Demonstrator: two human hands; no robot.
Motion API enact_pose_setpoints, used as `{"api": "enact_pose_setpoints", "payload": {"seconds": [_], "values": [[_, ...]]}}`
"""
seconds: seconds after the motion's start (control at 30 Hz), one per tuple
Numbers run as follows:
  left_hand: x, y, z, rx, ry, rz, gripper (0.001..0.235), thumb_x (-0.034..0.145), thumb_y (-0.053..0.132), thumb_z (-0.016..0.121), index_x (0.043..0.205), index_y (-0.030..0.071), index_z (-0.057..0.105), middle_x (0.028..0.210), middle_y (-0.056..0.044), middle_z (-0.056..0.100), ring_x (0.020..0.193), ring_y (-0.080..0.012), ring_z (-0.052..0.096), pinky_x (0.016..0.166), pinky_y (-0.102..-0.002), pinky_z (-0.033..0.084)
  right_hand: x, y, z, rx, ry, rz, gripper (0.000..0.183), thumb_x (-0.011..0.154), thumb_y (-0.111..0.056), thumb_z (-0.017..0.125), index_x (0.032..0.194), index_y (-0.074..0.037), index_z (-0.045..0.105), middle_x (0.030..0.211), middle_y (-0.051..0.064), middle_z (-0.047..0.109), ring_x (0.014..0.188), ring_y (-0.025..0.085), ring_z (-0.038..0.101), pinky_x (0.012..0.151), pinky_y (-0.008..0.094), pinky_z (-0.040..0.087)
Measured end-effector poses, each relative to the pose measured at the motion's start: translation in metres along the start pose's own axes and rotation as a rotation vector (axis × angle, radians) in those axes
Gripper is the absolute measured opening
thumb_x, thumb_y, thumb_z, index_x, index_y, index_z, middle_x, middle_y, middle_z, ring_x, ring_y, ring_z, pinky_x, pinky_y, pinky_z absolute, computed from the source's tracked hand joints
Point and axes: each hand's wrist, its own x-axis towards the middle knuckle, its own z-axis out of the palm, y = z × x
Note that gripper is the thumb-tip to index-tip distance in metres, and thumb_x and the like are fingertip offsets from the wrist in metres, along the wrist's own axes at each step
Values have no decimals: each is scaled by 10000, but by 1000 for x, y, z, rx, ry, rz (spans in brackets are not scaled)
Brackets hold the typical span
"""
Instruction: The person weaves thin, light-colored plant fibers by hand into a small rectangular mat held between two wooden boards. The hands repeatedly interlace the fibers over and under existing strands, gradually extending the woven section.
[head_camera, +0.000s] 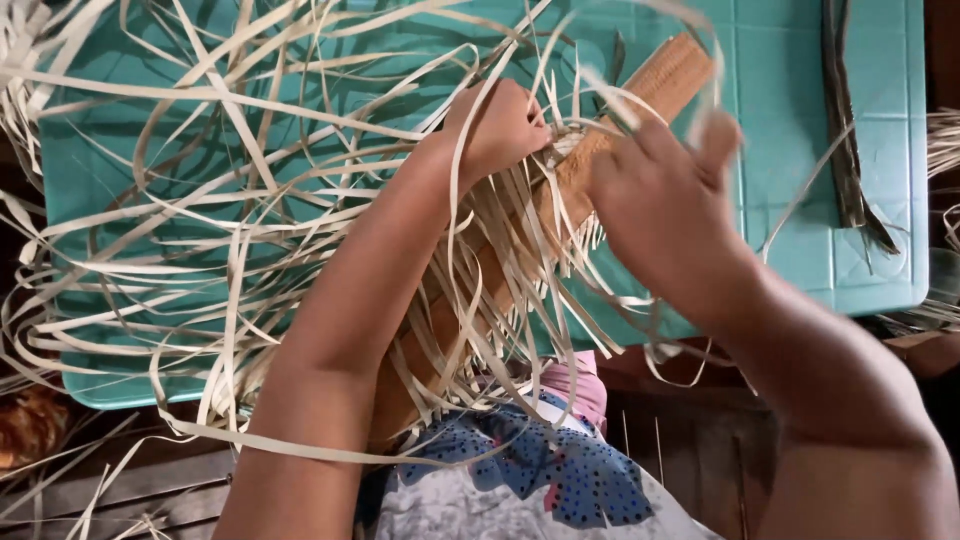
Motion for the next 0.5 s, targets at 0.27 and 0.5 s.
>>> {"api": "enact_pose_setpoints", "payload": {"seconds": [0.27, 0.5], "values": [[-6, 12, -10, -69, -48, -90, 424, 741, 171, 561, 463, 160, 241, 741, 74, 713, 427, -88, 288, 408, -294, 188, -9, 7, 12, -257, 592, -320, 687, 1167, -182, 831, 1489, -81, 233, 1492, 132, 364, 1325, 367, 392, 1027, 664, 236], [-10, 16, -12, -108, -45, -132, 437, 861, 271, 659, 504, 152, 438, 603, 32, 622, 437, -93, 333, 425, -283, 283, 10, -10, 9, -388, 292, -310, 80, 983, -191, 493, 1017, -212, 562, 760, -64, 509, 522, 13, 408, 357, 208, 251]]}}
